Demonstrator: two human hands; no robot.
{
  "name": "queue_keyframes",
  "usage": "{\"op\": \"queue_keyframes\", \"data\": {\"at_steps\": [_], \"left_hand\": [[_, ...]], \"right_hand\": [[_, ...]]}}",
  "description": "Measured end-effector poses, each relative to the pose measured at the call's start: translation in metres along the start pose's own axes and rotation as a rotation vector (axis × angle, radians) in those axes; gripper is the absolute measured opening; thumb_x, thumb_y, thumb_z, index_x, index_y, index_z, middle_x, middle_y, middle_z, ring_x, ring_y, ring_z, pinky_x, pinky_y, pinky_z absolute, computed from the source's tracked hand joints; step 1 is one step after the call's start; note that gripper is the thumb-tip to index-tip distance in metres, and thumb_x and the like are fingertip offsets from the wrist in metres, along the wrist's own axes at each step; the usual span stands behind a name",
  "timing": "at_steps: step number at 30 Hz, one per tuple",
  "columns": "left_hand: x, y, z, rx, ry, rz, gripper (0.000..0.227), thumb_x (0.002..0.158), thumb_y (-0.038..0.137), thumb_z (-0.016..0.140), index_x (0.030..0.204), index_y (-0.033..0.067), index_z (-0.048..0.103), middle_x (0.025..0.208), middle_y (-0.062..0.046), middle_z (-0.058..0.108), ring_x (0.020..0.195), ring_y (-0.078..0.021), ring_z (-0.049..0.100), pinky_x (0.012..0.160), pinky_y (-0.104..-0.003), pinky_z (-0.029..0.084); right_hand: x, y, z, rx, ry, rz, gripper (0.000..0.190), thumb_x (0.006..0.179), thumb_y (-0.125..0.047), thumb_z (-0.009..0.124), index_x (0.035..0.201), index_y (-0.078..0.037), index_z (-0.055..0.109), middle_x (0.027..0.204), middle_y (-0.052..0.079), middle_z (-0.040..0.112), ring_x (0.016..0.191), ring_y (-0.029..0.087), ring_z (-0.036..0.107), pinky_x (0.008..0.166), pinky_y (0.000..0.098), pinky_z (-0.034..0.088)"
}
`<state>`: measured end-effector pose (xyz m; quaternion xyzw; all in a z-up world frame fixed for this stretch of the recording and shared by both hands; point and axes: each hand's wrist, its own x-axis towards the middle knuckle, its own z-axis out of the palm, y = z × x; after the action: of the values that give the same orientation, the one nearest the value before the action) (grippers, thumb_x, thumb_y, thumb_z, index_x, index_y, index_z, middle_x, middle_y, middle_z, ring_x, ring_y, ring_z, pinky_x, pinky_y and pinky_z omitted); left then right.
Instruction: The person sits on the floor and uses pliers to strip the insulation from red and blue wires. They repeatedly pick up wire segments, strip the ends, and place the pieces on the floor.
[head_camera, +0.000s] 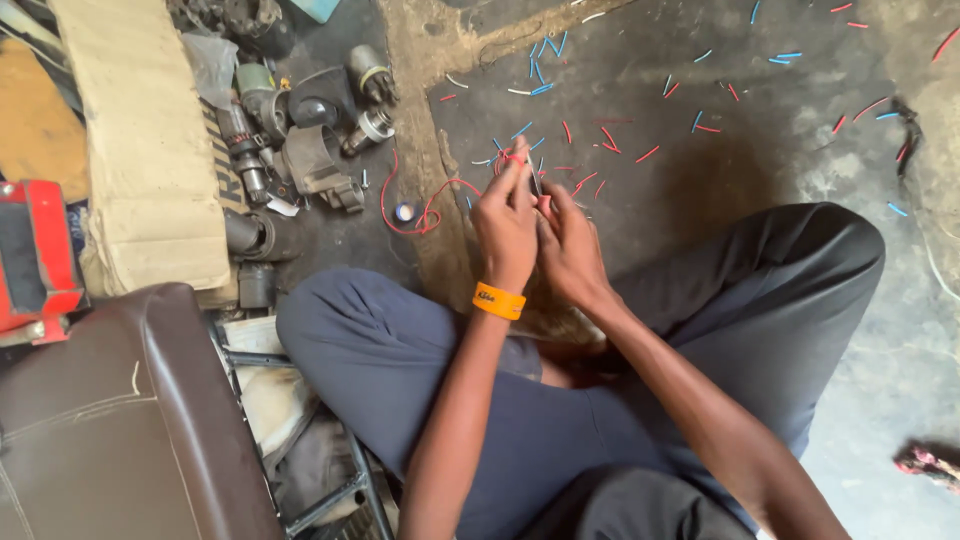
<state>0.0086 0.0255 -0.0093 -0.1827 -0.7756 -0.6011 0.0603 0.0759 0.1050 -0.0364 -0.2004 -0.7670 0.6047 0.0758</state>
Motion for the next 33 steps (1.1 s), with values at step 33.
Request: {"op": "queue_keyframes", "data": {"at_steps": [33], "left_hand": [[0.006,-0.022,-0.007,0.112,-0.363,-0.050,0.041,0.088,0.015,0.079,0.071,0.0002,0.046,0.059,-0.011,0.042,0.055,-0.0210,0.032,0.050,-0.037,0.036]], "right_hand": [[0.008,-0.026,-0.061,0.233,-0.267,0.245,0.031,0.104,-0.014,0.054,0.133,-0.004,0.054,0.085,0.005,0.064,0.063,0.010,0.062,0.052,0.0261,0.046]]}}
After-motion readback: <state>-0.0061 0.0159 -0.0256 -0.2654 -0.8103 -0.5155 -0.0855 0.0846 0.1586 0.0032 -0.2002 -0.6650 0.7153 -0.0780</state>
